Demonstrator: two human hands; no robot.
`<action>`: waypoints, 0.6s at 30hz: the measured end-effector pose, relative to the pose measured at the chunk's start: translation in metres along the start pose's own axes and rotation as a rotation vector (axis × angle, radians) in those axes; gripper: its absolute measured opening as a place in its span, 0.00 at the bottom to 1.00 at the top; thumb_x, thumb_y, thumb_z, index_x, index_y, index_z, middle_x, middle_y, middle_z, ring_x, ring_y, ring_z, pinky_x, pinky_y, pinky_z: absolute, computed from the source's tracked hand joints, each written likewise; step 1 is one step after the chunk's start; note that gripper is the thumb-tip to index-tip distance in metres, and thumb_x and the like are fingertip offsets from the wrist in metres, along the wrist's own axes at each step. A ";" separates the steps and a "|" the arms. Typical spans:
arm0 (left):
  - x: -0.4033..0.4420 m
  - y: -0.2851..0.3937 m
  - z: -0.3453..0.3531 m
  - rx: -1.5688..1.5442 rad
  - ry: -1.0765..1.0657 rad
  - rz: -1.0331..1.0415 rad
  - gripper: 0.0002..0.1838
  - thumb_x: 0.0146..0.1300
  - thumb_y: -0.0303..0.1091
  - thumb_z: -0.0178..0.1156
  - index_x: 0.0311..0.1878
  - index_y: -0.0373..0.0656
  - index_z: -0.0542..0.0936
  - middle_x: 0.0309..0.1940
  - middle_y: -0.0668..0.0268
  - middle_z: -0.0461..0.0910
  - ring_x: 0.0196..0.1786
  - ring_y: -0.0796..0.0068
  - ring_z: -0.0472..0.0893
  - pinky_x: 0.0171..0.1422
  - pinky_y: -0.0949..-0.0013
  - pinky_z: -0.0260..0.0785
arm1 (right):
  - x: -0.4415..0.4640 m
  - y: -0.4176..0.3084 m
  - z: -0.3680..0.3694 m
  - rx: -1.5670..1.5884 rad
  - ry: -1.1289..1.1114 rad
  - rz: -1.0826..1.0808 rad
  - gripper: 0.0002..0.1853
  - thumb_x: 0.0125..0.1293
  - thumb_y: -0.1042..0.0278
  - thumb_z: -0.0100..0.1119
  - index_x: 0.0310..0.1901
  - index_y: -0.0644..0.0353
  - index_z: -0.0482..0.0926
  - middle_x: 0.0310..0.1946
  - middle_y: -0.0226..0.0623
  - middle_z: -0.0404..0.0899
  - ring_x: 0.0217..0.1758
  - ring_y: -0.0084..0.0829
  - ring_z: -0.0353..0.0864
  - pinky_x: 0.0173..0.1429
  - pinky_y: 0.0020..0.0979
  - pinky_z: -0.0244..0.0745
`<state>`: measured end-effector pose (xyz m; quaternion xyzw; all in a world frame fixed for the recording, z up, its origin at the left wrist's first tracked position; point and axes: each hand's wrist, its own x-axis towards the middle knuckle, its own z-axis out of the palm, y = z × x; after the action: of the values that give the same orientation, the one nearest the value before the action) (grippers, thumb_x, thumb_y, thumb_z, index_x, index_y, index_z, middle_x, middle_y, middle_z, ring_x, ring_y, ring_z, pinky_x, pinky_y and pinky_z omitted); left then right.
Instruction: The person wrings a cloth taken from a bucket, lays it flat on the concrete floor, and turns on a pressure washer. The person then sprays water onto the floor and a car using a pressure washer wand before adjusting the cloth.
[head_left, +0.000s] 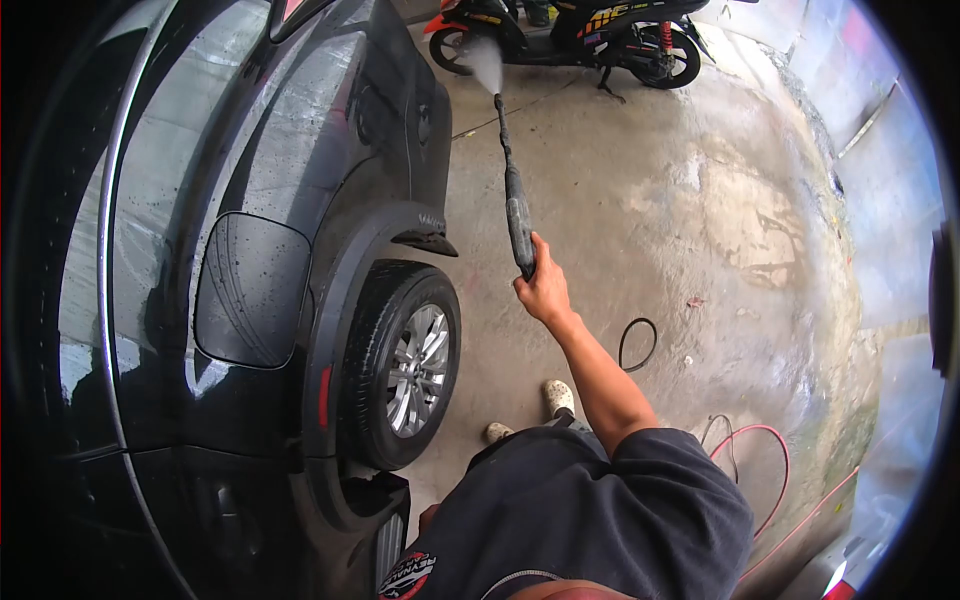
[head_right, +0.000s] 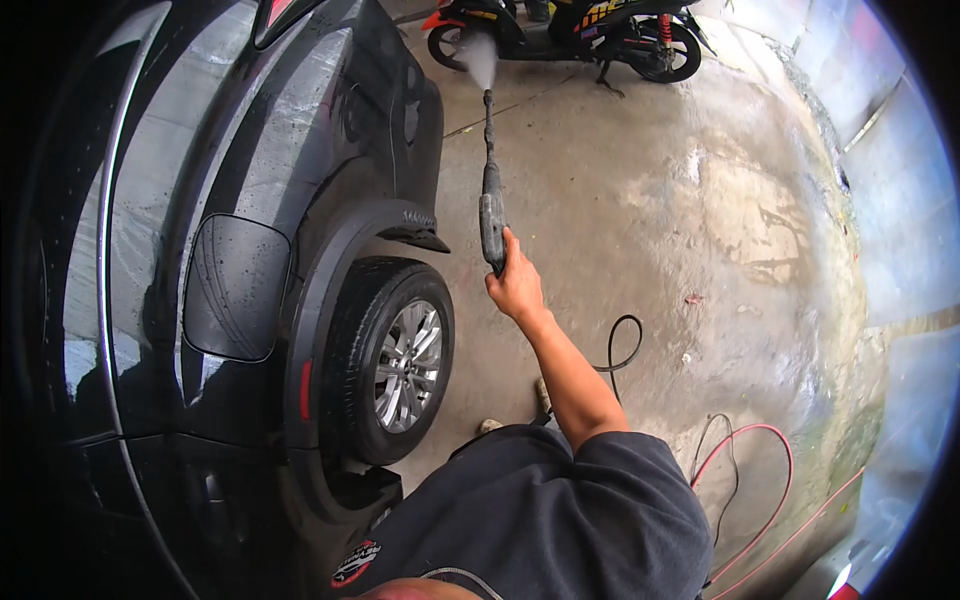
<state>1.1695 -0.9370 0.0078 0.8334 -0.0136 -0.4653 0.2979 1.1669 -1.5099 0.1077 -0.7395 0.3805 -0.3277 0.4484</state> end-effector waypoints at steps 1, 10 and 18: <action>0.000 0.001 -0.001 0.003 -0.001 0.000 0.11 0.62 0.36 0.59 0.39 0.37 0.79 0.29 0.64 0.79 0.34 0.79 0.77 0.40 0.73 0.69 | 0.000 -0.002 -0.001 0.009 -0.008 0.025 0.40 0.46 0.75 0.59 0.65 0.56 0.56 0.37 0.54 0.78 0.40 0.55 0.78 0.44 0.46 0.73; -0.002 0.005 -0.003 0.017 0.001 0.001 0.12 0.61 0.37 0.59 0.39 0.37 0.79 0.29 0.63 0.79 0.35 0.78 0.78 0.41 0.72 0.69 | 0.008 -0.010 -0.019 0.072 -0.130 0.059 0.40 0.46 0.75 0.59 0.65 0.58 0.57 0.34 0.54 0.78 0.35 0.51 0.80 0.43 0.45 0.74; -0.002 0.012 -0.002 0.030 -0.002 0.007 0.12 0.61 0.37 0.60 0.40 0.37 0.79 0.30 0.63 0.80 0.35 0.78 0.78 0.41 0.72 0.69 | 0.004 -0.014 -0.009 0.039 -0.093 -0.007 0.41 0.47 0.74 0.59 0.66 0.58 0.55 0.42 0.55 0.76 0.38 0.52 0.79 0.45 0.46 0.74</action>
<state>1.1730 -0.9454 0.0157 0.8372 -0.0237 -0.4651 0.2869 1.1649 -1.5132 0.1243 -0.7464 0.3501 -0.3017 0.4788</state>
